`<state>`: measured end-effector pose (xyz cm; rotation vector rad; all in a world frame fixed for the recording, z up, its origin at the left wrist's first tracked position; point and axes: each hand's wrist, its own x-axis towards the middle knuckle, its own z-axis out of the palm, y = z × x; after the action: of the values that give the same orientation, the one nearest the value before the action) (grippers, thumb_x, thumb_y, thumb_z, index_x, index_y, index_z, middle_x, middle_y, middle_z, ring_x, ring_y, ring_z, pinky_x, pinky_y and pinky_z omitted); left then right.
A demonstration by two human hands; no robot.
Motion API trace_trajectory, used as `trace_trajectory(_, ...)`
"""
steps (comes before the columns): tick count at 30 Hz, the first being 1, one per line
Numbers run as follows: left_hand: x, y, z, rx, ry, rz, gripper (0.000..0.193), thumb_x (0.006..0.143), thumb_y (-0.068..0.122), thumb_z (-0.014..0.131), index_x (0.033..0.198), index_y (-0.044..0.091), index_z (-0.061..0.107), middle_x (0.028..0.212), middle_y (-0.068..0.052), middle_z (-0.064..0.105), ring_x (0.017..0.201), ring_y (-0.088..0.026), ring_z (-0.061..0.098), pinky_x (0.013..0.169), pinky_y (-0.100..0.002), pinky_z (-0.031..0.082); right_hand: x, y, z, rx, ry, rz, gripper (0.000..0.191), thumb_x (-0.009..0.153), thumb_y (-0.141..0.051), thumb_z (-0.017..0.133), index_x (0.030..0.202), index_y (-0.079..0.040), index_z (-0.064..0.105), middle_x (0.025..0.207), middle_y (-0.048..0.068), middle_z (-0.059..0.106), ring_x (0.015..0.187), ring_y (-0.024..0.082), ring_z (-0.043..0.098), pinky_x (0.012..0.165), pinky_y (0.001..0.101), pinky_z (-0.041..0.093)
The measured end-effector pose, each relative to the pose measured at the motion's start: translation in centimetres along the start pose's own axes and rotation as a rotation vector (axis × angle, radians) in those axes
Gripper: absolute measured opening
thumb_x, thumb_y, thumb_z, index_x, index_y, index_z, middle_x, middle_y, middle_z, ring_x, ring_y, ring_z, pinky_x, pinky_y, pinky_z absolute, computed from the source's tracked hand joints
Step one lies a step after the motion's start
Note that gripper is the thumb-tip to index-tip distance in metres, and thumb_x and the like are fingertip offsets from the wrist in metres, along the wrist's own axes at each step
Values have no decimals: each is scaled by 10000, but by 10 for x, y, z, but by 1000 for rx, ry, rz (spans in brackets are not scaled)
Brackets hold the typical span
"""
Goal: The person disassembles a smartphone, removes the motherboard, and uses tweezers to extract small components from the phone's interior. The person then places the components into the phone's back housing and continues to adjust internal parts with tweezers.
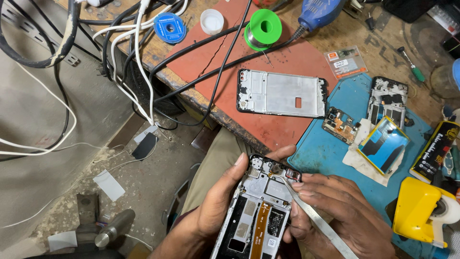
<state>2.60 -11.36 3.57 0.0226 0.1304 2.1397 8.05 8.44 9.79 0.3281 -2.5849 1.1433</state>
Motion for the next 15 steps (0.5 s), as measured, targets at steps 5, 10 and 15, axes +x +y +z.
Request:
trace_trajectory(5, -1, 1, 6, 160, 22, 24, 829, 1124, 607, 252, 1780, 104, 196, 1271, -175, 636, 969, -241, 701, 898, -361, 590, -2, -12, -3, -17, 26, 118, 261, 872, -113, 772, 1109, -62, 674, 1059, 125, 767, 1144, 289, 747, 1053, 446, 581)
trace_trajectory(10, 4, -4, 14, 281, 97, 90, 807, 1073, 569, 263, 1719, 86, 214, 1366, -95, 568, 1193, -194, 605, 1055, -356, 512, -1, -23, -5, -93, -14, 190, 295, 863, -168, 781, 1124, -82, 674, 1077, 136, 769, 1109, 269, 768, 964, 420, 620)
trace_trajectory(15, 7, -10, 18, 307, 91, 180, 788, 1082, 557, 265, 1710, 84, 220, 1344, -96, 567, 1231, -200, 567, 1109, -375, 454, 1, -31, -4, -232, -21, 148, 296, 855, -170, 784, 1118, -90, 672, 1027, 129, 773, 1072, 256, 773, 940, 415, 617)
